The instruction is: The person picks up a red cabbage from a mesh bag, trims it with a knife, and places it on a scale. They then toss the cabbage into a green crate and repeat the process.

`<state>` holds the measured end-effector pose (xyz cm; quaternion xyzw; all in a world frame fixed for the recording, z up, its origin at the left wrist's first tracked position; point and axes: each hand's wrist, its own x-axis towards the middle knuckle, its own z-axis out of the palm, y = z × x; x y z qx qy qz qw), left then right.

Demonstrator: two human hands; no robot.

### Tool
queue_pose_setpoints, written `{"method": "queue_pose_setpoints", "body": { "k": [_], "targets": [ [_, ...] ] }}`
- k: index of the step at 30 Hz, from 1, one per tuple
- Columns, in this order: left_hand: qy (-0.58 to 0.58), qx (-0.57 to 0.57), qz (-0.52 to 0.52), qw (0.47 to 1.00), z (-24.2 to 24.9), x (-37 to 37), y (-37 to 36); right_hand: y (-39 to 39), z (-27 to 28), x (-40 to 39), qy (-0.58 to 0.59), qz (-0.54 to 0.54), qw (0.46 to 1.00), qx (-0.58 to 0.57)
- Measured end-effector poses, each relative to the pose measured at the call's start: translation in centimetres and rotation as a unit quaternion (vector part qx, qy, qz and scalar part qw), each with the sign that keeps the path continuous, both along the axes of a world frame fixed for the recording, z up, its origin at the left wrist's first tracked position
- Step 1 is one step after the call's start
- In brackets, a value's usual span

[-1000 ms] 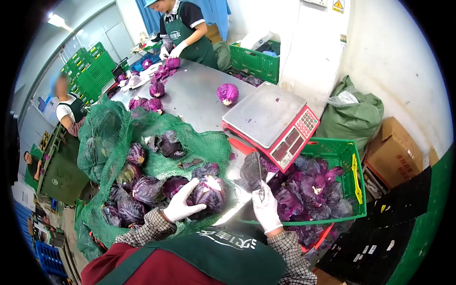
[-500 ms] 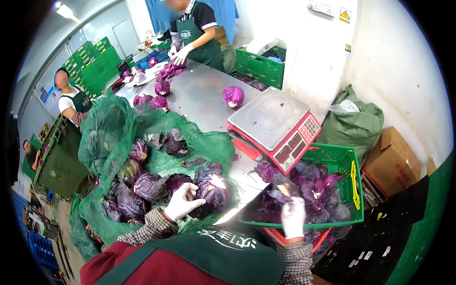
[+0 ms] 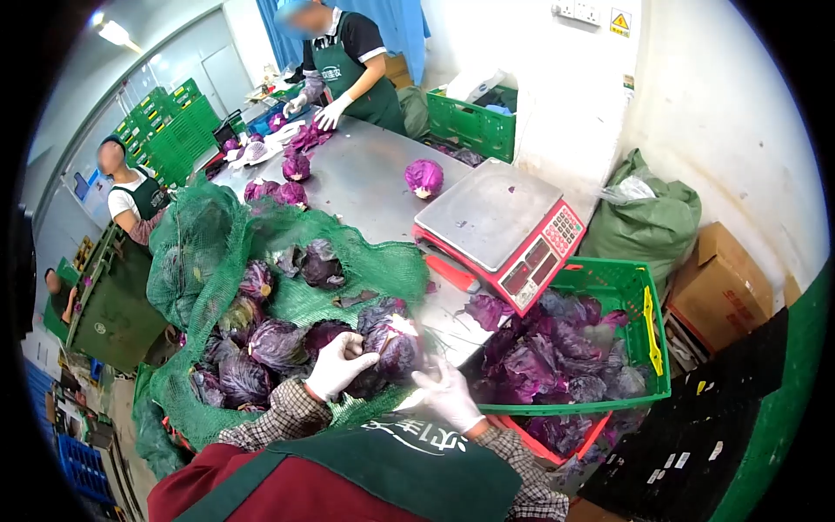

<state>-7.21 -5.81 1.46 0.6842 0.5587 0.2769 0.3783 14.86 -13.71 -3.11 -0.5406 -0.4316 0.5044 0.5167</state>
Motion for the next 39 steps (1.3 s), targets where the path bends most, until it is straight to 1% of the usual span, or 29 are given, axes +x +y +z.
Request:
{"method": "queue_pose_setpoints", "body": {
  "k": [1, 2, 3, 4, 6, 7, 9, 11, 13, 14, 15, 16, 18, 20, 21, 22, 23, 24, 26, 27, 29, 30, 31, 32, 34, 35, 36, 38, 39],
  "targets": [
    [-0.006, -0.015, 0.001, 1.000, 0.4, 0.4, 0.1, 0.5, -0.8, -0.3, -0.055, -0.027, 0.997, 0.037],
    [-0.012, -0.030, 0.001, 0.999, 1.0, 1.0, 0.4, 0.9, -1.4, -0.5, -0.073, -0.029, 0.996, 0.042],
    [-0.102, -0.126, 0.008, 0.987, 1.3, 1.4, 0.9, 1.2, -1.9, -0.3, -0.081, -0.029, 0.995, 0.041],
    [-0.123, -0.146, 0.005, 0.982, 1.5, 1.5, 1.4, 1.3, -2.2, 0.0, -0.099, -0.027, 0.994, 0.043],
    [-0.131, -0.198, -0.005, 0.971, 0.9, 1.3, 2.5, 1.7, -1.9, 0.5, -0.135, -0.024, 0.989, 0.047],
    [-0.141, -0.217, -0.022, 0.966, 0.8, 1.1, 2.8, 1.4, -1.6, 0.4, -0.105, -0.026, 0.994, 0.026],
    [-0.157, -0.253, -0.056, 0.953, 2.2, 1.1, 3.0, 1.0, 0.8, 0.3, -0.041, -0.014, 0.999, -0.023],
    [-0.322, -0.253, -0.083, 0.908, 3.4, 2.2, 2.9, 0.7, 2.9, 0.5, 0.027, 0.014, 0.996, -0.083],
    [-0.409, -0.213, -0.115, 0.880, 5.9, 3.9, 2.5, 0.5, 3.3, 0.4, 0.132, -0.018, 0.989, -0.065],
    [-0.417, -0.175, -0.132, 0.882, 7.9, 4.9, 2.3, 0.4, 3.4, 0.4, 0.182, -0.031, 0.981, -0.057],
    [-0.377, -0.126, -0.168, 0.902, 9.8, 6.3, 2.2, 0.4, 2.7, 1.1, 0.244, -0.055, 0.968, -0.026],
    [-0.239, -0.053, -0.217, 0.945, 11.6, 7.1, 2.3, 0.3, 2.6, 2.1, 0.248, -0.112, 0.962, -0.011],
    [-0.312, -0.186, -0.319, 0.875, 12.1, 8.6, 3.1, -0.5, 2.7, 5.4, 0.276, -0.184, 0.943, 0.011],
    [-0.193, -0.024, -0.289, 0.937, 11.9, 8.2, 5.0, -2.2, 2.6, 8.7, 0.276, -0.302, 0.912, 0.020],
    [-0.138, -0.036, -0.259, 0.955, 12.1, 7.3, 5.9, -3.4, 2.4, 10.0, 0.249, -0.357, 0.900, 0.030],
    [-0.114, -0.018, -0.265, 0.957, 10.4, 6.2, 7.4, -4.6, 2.0, 11.0, 0.222, -0.412, 0.883, 0.040],
    [-0.069, -0.020, -0.285, 0.956, 9.3, 5.0, 7.8, -5.3, 1.1, 11.9, 0.223, -0.429, 0.873, 0.057],
    [-0.025, -0.022, -0.304, 0.952, 7.9, 3.8, 7.6, -5.9, 1.6, 11.6, 0.166, -0.420, 0.888, 0.079],
    [0.112, -0.053, -0.400, 0.908, 3.5, 2.3, 7.5, -6.0, 2.2, 10.3, 0.102, -0.292, 0.949, 0.056],
    [0.006, -0.071, -0.349, 0.934, 1.4, 2.0, 5.9, -5.6, 2.7, 8.8, 0.065, -0.201, 0.976, 0.050],
    [0.035, -0.024, -0.305, 0.951, 1.9, 2.1, 4.2, -4.1, 2.6, 5.5, 0.037, -0.053, 0.998, -0.016],
    [0.044, 0.002, -0.275, 0.960, 1.5, 2.3, 3.2, -3.2, 1.7, 3.4, 0.075, -0.022, 0.995, -0.061],
    [0.052, 0.027, -0.246, 0.968, 1.1, 2.6, 2.4, -2.7, 2.0, 1.9, 0.093, 0.028, 0.991, -0.087],
    [0.054, 0.036, -0.230, 0.971, 1.6, 3.0, 1.4, -2.1, 2.7, 0.7, 0.009, 0.009, 0.995, -0.097],
    [0.102, 0.132, -0.209, 0.964, 1.3, 3.1, 0.2, -1.6, 3.4, 1.2, -0.060, 0.024, 0.998, -0.027],
    [0.119, 0.173, -0.198, 0.957, 1.5, 3.2, -0.3, -1.4, 3.7, 1.4, -0.107, 0.014, 0.994, 0.001],
    [0.095, 0.162, -0.189, 0.964, 2.3, 3.4, -0.4, -1.1, 3.4, 1.6, -0.130, -0.001, 0.991, 0.004],
    [0.185, 0.082, -0.191, 0.960, 4.9, 4.3, -0.7, 0.0, 1.5, 2.3, -0.203, 0.002, 0.976, 0.083],
    [0.194, 0.136, -0.211, 0.948, 4.3, 4.5, -0.7, 0.4, 1.1, 2.5, -0.233, 0.005, 0.965, 0.116]
  ]
}}
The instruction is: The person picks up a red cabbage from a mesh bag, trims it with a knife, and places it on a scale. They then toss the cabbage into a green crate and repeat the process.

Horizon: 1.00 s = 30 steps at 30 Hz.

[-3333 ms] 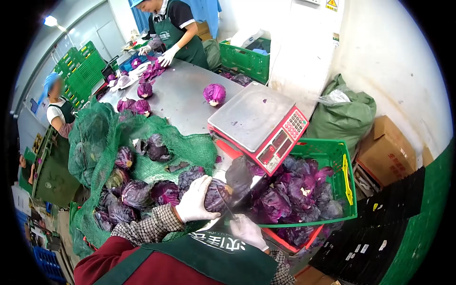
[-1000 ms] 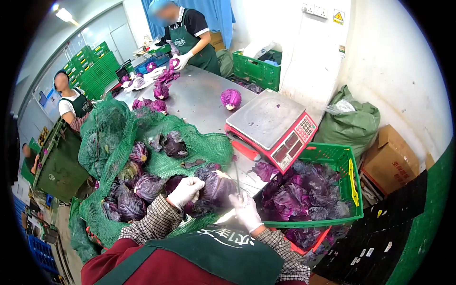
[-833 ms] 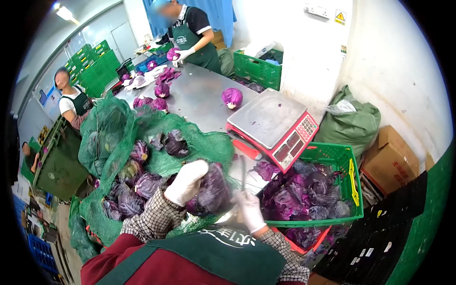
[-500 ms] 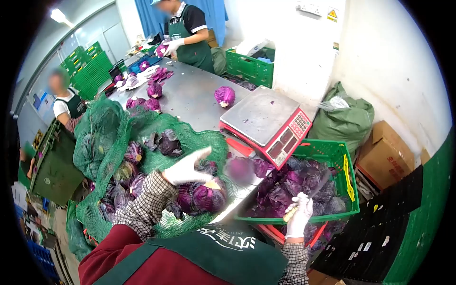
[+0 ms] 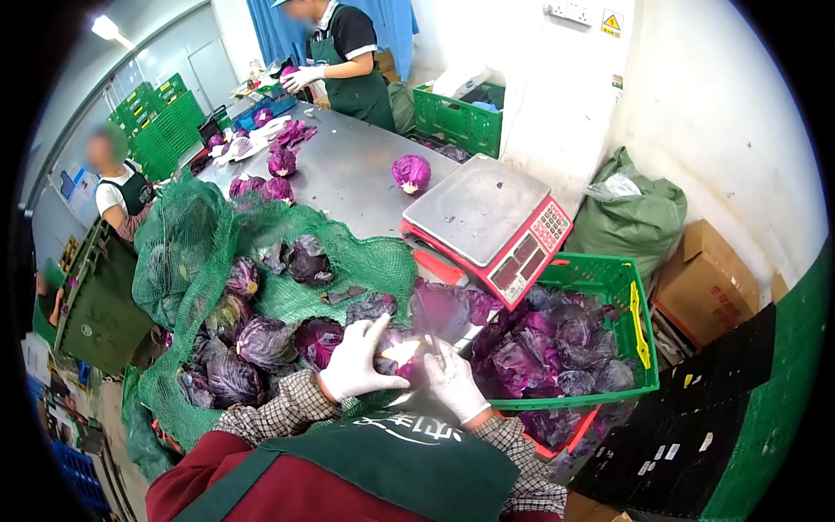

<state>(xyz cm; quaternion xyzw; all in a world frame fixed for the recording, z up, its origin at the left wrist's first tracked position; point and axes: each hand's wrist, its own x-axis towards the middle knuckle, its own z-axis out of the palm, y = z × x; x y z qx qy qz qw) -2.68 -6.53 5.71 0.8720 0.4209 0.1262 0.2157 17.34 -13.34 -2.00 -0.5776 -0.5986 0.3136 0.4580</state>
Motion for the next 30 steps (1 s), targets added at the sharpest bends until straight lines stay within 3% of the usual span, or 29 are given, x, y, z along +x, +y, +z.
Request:
{"method": "queue_pose_setpoints", "body": {
  "k": [1, 5, 6, 9, 15, 19, 23, 29, 30],
  "targets": [
    [0.004, 0.051, -0.031, 0.998, -0.7, 0.3, 0.1, 0.2, -0.3, 0.1, -0.021, 0.009, 1.000, 0.017],
    [0.010, 0.015, -0.050, 0.999, -1.8, 1.9, -0.1, -0.5, 0.3, 0.0, -0.127, 0.017, 0.982, 0.139],
    [0.007, 0.020, -0.054, 0.998, -2.0, 2.0, -0.1, -1.0, 0.7, 0.1, -0.144, 0.045, 0.983, 0.100],
    [0.002, 0.029, -0.058, 0.998, -2.3, 2.1, 0.2, -1.5, 1.2, 0.1, -0.187, 0.037, 0.974, 0.125],
    [0.017, 0.014, -0.044, 0.999, -2.1, 2.5, 0.1, -1.4, 0.3, 0.2, -0.211, 0.042, 0.977, 0.009],
    [0.026, 0.041, -0.047, 0.998, -2.1, 3.0, 0.2, -1.3, 5.3, -0.8, -0.174, 0.002, 0.979, -0.102],
    [0.028, 0.083, -0.042, 0.995, -2.4, 3.5, 0.1, -0.4, 4.2, -0.7, -0.229, -0.005, 0.972, -0.057],
    [0.019, 0.061, -0.018, 0.998, -2.9, 3.9, 0.4, 1.2, 2.7, 0.7, -0.247, 0.005, 0.969, -0.004],
    [0.027, 0.057, -0.026, 0.998, -2.8, 3.8, 0.5, 1.6, 4.7, 0.7, -0.240, 0.022, 0.968, -0.070]
  ]
}}
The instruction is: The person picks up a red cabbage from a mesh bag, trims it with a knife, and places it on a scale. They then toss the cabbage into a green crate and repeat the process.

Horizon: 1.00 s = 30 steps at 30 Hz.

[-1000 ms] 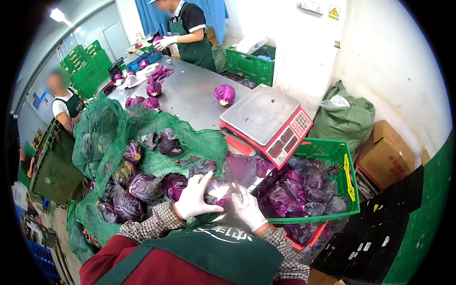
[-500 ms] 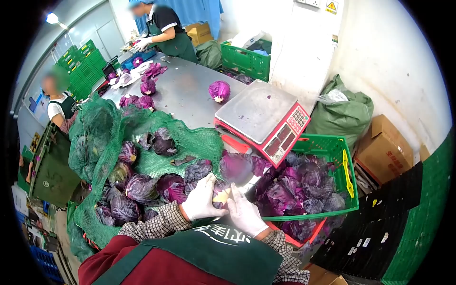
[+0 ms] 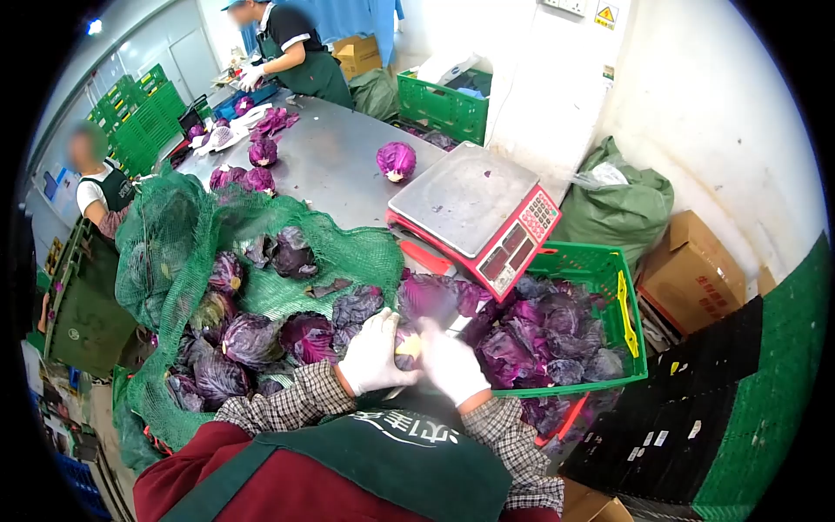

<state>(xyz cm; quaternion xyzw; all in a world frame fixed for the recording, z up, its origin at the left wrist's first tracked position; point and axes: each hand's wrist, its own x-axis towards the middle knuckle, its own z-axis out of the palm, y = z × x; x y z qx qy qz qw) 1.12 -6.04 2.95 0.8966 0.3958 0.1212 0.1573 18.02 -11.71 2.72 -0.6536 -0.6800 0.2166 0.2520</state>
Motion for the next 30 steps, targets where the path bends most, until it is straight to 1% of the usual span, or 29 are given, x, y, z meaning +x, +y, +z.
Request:
{"method": "queue_pose_setpoints", "body": {
  "k": [1, 3, 6, 7, 9, 12, 13, 14, 15, 16, 17, 18, 19, 21, 22, 23, 25, 26, 27, 28, 29, 30],
  "targets": [
    [0.006, 0.008, 0.000, 1.000, 0.0, 0.0, -0.4, 0.7, -3.1, 1.2, -0.063, 0.007, 0.996, 0.063],
    [0.019, 0.028, 0.001, 0.999, 0.1, 0.1, -0.9, 0.9, -2.7, 1.3, 0.027, -0.009, 0.999, 0.033],
    [-0.027, 0.020, -0.015, 0.999, -0.8, -0.9, -0.4, 1.5, -5.0, 1.5, 0.026, 0.012, 0.980, 0.197],
    [-0.043, 0.023, -0.020, 0.999, -0.8, -1.1, -0.3, 1.8, -5.6, 1.6, 0.009, 0.011, 0.981, 0.191],
    [-0.034, 0.016, -0.009, 0.999, -0.2, -1.0, -0.3, 2.4, -6.6, 1.9, -0.027, 0.005, 0.982, 0.185],
    [-0.037, 0.019, -0.020, 0.999, -0.2, -0.6, -0.5, 2.9, -6.3, 2.2, -0.141, 0.043, 0.941, 0.305],
    [-0.048, 0.027, -0.032, 0.998, -0.7, -0.7, -0.4, 2.6, -6.0, 2.1, -0.109, 0.021, 0.957, 0.269],
    [-0.058, 0.034, -0.043, 0.997, -1.0, -0.8, -0.4, 3.0, -6.2, 2.7, -0.118, 0.023, 0.972, 0.200],
    [-0.025, 0.057, -0.077, 0.995, -0.3, -1.0, -1.3, 3.6, -7.2, 3.8, -0.125, 0.027, 0.983, 0.132],
    [-0.058, 0.053, -0.098, 0.992, -0.2, -1.6, -1.9, 4.5, -11.9, 5.7, -0.194, 0.009, 0.944, 0.268],
    [-0.089, 0.053, -0.120, 0.987, -0.2, -2.4, -2.2, 2.9, -10.3, 5.6, -0.175, -0.008, 0.951, 0.254],
    [-0.148, 0.045, -0.134, 0.979, -1.1, -3.4, -1.6, 2.5, -10.1, 5.1, -0.007, -0.040, 0.980, 0.194],
    [-0.182, 0.022, -0.150, 0.972, -1.6, -4.9, -1.0, 2.1, -12.0, 5.0, 0.027, -0.052, 0.978, 0.202],
    [-0.158, -0.061, -0.115, 0.979, -1.7, -7.8, 0.0, 1.4, -15.6, 4.8, 0.095, -0.075, 0.968, 0.221],
    [-0.149, -0.140, -0.098, 0.974, -1.5, -9.4, 0.6, 1.1, -16.7, 4.8, 0.088, -0.079, 0.969, 0.218],
    [-0.156, -0.191, -0.089, 0.965, -2.7, -11.2, 1.7, 0.7, -15.8, 4.3, 0.023, -0.069, 0.966, 0.246],
    [-0.103, -0.133, -0.029, 0.985, -0.6, -12.0, 0.9, -0.2, -13.4, 3.1, -0.108, -0.061, 0.943, 0.308],
    [-0.092, -0.098, -0.033, 0.990, 0.9, -11.2, 0.1, -0.8, -9.3, 2.1, -0.142, -0.056, 0.934, 0.323],
    [-0.072, -0.036, -0.054, 0.995, 1.2, -10.3, -0.5, -1.2, -6.7, 1.3, -0.177, -0.051, 0.924, 0.335],
    [-0.048, -0.030, -0.067, 0.996, 1.7, -9.2, -1.4, -1.3, -6.2, 0.8, -0.112, -0.044, 0.941, 0.316],
    [-0.026, -0.023, -0.080, 0.996, 2.0, -8.2, -2.0, -1.3, -6.4, 0.8, -0.083, -0.054, 0.948, 0.302],
    [-0.040, -0.026, -0.077, 0.996, 0.5, -7.9, -1.9, -1.4, -6.6, 0.9, -0.054, -0.064, 0.954, 0.288]
  ]
}}
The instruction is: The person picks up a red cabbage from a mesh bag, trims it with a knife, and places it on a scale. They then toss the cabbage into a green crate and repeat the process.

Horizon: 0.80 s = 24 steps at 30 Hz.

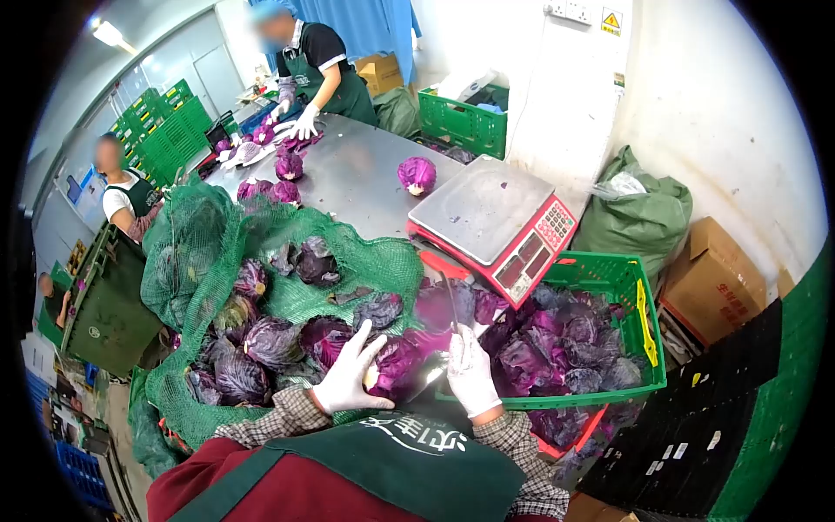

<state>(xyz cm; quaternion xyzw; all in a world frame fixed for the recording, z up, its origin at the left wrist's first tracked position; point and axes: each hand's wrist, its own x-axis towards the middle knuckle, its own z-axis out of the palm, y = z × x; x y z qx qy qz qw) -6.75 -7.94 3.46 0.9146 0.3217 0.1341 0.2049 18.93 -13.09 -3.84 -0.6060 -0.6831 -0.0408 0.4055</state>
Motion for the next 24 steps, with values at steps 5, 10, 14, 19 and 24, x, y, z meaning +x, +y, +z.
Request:
{"method": "queue_pose_setpoints", "body": {
  "k": [5, 10, 14, 19, 24],
  "targets": [
    [-0.047, -0.178, 0.036, 0.982, -1.1, -1.8, 3.1, -3.0, -4.8, 3.0, 0.129, -0.066, 0.983, -0.109],
    [-0.229, -0.408, 0.042, 0.883, -2.9, -1.2, 5.5, -5.9, -1.9, 4.2, 0.562, -0.131, 0.809, -0.113],
    [-0.244, -0.454, 0.059, 0.855, -2.2, -0.2, 6.8, -9.6, -1.7, 13.5, 0.484, -0.309, 0.813, -0.100],
    [-0.061, -0.270, -0.003, 0.961, -0.8, 2.9, 7.5, -4.9, 6.2, 8.2, 0.359, -0.119, 0.904, -0.201],
    [-0.061, -0.353, -0.033, 0.933, 1.0, 3.2, 8.1, 1.8, 3.4, -0.6, 0.235, 0.182, 0.942, -0.156]
  ]
}}
